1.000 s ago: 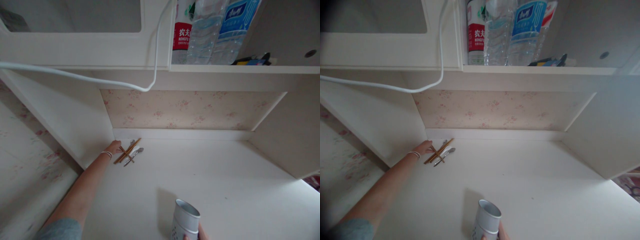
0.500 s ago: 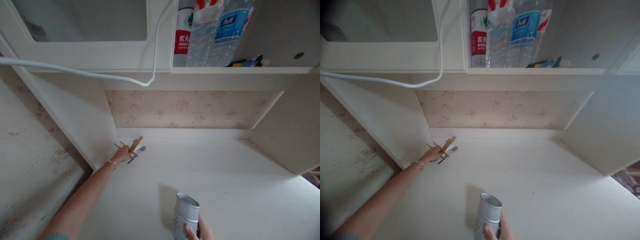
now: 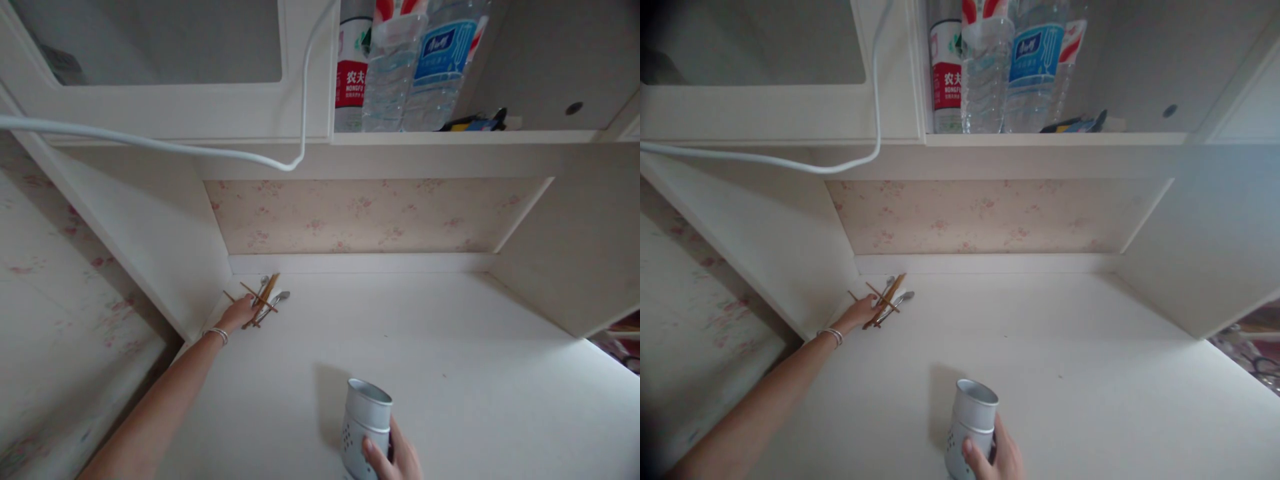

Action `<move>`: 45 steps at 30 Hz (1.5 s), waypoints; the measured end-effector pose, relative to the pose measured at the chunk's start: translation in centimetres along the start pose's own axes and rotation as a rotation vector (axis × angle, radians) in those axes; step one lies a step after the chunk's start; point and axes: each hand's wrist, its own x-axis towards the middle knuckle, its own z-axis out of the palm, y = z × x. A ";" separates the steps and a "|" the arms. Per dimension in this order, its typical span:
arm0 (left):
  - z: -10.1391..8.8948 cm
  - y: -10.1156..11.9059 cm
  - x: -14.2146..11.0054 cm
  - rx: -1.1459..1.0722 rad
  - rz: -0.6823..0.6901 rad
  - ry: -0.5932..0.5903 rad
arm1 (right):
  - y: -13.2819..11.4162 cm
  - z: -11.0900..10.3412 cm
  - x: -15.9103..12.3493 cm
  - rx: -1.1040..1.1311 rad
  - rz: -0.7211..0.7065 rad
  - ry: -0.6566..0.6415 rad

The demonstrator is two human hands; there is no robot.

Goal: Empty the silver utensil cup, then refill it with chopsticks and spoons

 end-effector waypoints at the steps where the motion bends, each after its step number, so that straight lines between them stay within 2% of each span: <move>1: 0.1 -0.1 0.1 -0.001 -0.007 -0.011 | 0.1 0.0 0.0 0.003 0.000 -0.004; 9: 0.1 -0.6 0.4 0.012 -0.057 -0.076 | 0.7 0.0 0.1 -0.015 -0.022 -0.031; 17: 1.1 0.6 -0.4 0.058 -0.019 0.039 | 0.7 -0.3 0.0 -0.011 -0.034 -0.085; 20: 1.1 1.1 -0.2 0.073 -0.001 0.047 | 0.9 -0.3 0.0 -0.005 -0.039 -0.096; 24: 0.5 1.6 0.4 0.087 0.010 -0.004 | 1.1 -0.3 0.0 -0.006 -0.030 -0.119; 29: -0.1 2.1 0.8 0.064 0.011 -0.148 | 1.1 -0.3 0.0 -0.005 -0.028 -0.115; 31: -0.1 2.2 0.7 0.050 0.002 -0.172 | 1.1 -0.3 -0.1 -0.004 -0.036 -0.120; 41: -0.3 1.5 -0.1 0.020 -0.073 0.043 | 1.3 -0.4 0.2 0.012 -0.043 -0.142; 45: -0.7 1.2 -0.5 -0.022 -0.068 0.112 | 1.2 -0.3 0.0 0.162 0.023 -0.147</move>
